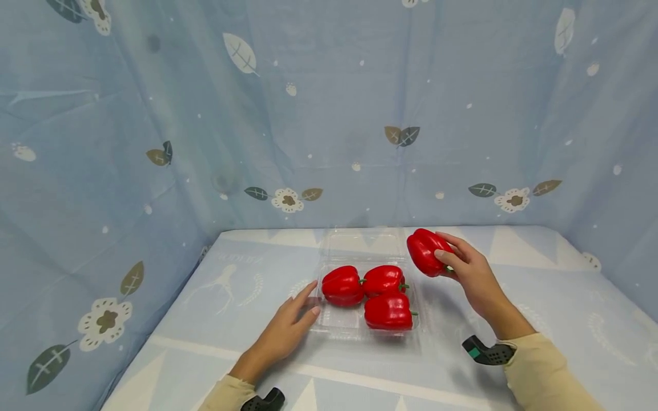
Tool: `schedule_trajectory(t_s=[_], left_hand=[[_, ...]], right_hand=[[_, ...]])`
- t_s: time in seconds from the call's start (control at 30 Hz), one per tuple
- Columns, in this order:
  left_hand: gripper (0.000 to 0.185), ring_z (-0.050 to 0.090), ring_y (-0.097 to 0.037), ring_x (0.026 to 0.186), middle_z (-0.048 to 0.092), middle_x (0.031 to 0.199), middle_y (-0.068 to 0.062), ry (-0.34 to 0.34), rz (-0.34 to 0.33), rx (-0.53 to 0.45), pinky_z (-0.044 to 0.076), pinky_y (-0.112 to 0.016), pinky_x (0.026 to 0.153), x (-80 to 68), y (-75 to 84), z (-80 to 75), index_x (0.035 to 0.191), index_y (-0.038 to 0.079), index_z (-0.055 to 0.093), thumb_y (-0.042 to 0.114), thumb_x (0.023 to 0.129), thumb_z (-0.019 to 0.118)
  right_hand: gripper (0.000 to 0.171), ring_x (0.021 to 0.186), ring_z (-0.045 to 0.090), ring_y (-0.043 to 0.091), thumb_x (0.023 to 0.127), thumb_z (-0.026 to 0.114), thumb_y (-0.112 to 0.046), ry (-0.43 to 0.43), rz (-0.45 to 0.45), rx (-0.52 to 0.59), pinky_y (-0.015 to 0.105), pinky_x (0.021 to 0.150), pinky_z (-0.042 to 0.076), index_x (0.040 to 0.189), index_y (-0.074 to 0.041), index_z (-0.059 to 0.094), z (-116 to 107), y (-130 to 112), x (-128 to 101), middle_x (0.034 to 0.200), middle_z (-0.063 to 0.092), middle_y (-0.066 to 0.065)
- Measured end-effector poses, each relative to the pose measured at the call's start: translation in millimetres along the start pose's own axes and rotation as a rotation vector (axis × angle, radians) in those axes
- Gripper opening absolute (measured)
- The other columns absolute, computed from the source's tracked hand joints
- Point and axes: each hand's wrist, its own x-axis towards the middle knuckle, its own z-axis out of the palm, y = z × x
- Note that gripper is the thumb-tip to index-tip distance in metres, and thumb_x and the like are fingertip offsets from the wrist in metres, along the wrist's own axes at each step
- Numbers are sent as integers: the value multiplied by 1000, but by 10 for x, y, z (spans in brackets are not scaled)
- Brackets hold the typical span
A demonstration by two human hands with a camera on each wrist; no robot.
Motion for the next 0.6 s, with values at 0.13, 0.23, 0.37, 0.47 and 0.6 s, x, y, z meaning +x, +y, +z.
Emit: schedule_trajectory(t_s=[0.13, 0.23, 0.37, 0.47, 0.6], left_hand=[[56, 44, -25, 129, 61, 127, 2, -13, 11, -15, 24, -59, 109, 12, -6, 23, 150, 30, 30, 42, 98, 49], [56, 44, -25, 129, 61, 127, 3, -6, 18, -2, 22, -58, 110, 19, -9, 29, 150, 30, 30, 42, 98, 49], [57, 45, -25, 128, 62, 126, 2, 13, 19, 7, 23, -57, 110, 12, 4, 5, 149, 29, 31, 41, 98, 50], [57, 44, -26, 129, 62, 126, 1, 7, 6, 7, 22, -57, 110, -12, 5, -14, 149, 27, 32, 42, 97, 51], [58, 44, -25, 129, 61, 127, 2, -1, 7, 21, 22, -56, 110, -21, -8, -27, 150, 28, 31, 44, 97, 49]], right_hand=[[65, 117, 48, 34, 93, 61, -38, -60, -28, 6, 28, 83, 54, 145, -13, 33, 85, -116, 5, 137, 44, 16], [63, 117, 49, 35, 92, 62, -35, -98, -42, 24, 33, 84, 54, 143, -12, 34, 144, -180, 10, 134, 46, 16], [61, 117, 50, 35, 92, 63, -35, -124, -51, 37, 39, 86, 53, 142, -12, 37, 247, -226, 7, 134, 46, 14], [62, 117, 49, 35, 91, 64, -36, -138, -37, 45, 43, 87, 52, 141, -12, 38, 338, -236, -13, 134, 46, 14], [62, 118, 50, 34, 89, 66, -37, -154, -31, 66, 48, 89, 51, 141, -14, 40, 455, -261, -21, 134, 48, 12]])
